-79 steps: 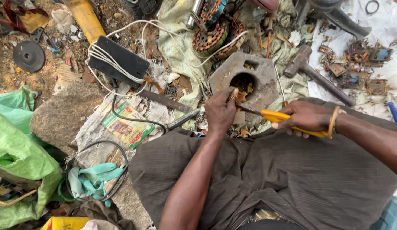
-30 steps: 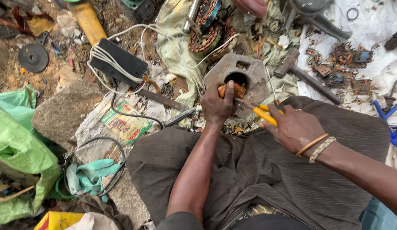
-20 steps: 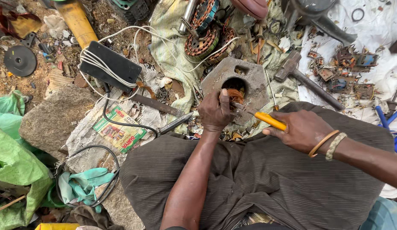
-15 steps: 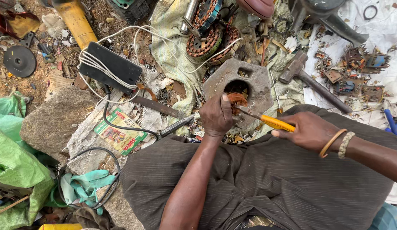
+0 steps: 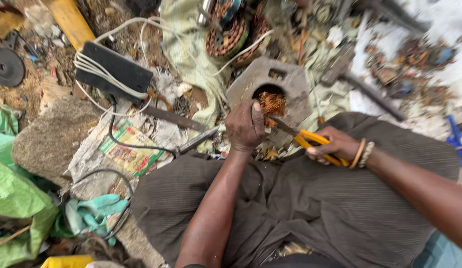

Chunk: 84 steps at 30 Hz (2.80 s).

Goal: The person uses pliers to pull copper windings from a motor stator and then uses a hammer to break the remaining material inside the stator. The person works on the stator while sitting on the ground in a cluttered outdoor area.

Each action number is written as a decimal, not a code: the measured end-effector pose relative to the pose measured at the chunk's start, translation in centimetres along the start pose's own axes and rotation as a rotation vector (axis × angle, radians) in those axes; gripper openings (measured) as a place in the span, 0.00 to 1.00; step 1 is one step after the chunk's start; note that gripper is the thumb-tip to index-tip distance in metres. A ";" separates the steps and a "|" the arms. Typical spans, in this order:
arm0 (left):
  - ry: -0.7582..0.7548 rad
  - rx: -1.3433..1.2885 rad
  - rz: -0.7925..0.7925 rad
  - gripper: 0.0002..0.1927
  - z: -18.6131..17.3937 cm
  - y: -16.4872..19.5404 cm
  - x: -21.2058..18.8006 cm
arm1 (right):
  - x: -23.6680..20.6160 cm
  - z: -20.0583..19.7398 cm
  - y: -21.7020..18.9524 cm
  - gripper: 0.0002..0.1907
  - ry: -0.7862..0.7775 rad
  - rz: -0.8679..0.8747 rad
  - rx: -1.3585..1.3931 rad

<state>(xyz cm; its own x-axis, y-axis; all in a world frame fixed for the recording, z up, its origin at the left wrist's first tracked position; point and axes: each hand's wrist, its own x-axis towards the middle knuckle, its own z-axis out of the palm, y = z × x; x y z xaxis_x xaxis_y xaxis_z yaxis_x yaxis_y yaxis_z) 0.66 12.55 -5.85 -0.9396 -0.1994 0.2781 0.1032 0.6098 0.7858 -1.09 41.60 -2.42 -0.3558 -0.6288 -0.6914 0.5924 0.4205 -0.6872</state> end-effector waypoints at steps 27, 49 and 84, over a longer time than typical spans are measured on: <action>-0.392 -0.244 -0.298 0.33 -1.2 1.1 4.8 | -1.7 12.9 -3.2 0.38 0.841 0.044 -1.259; -0.215 -0.210 -0.227 0.35 0.5 -0.5 3.7 | -3.8 13.7 -3.8 0.33 0.863 0.034 -1.199; 0.049 -0.082 0.039 0.21 0.5 0.0 1.5 | -3.9 6.7 -10.7 0.35 0.333 0.507 -1.155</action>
<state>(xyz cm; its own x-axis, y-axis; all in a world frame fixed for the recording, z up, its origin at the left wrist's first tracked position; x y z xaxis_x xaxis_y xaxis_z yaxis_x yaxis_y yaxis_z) -0.93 12.67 -5.68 -0.9173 -0.2155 0.3349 0.1678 0.5536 0.8157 -1.20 35.18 9.07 -0.5371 -0.1139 -0.8358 -0.1876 0.9821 -0.0133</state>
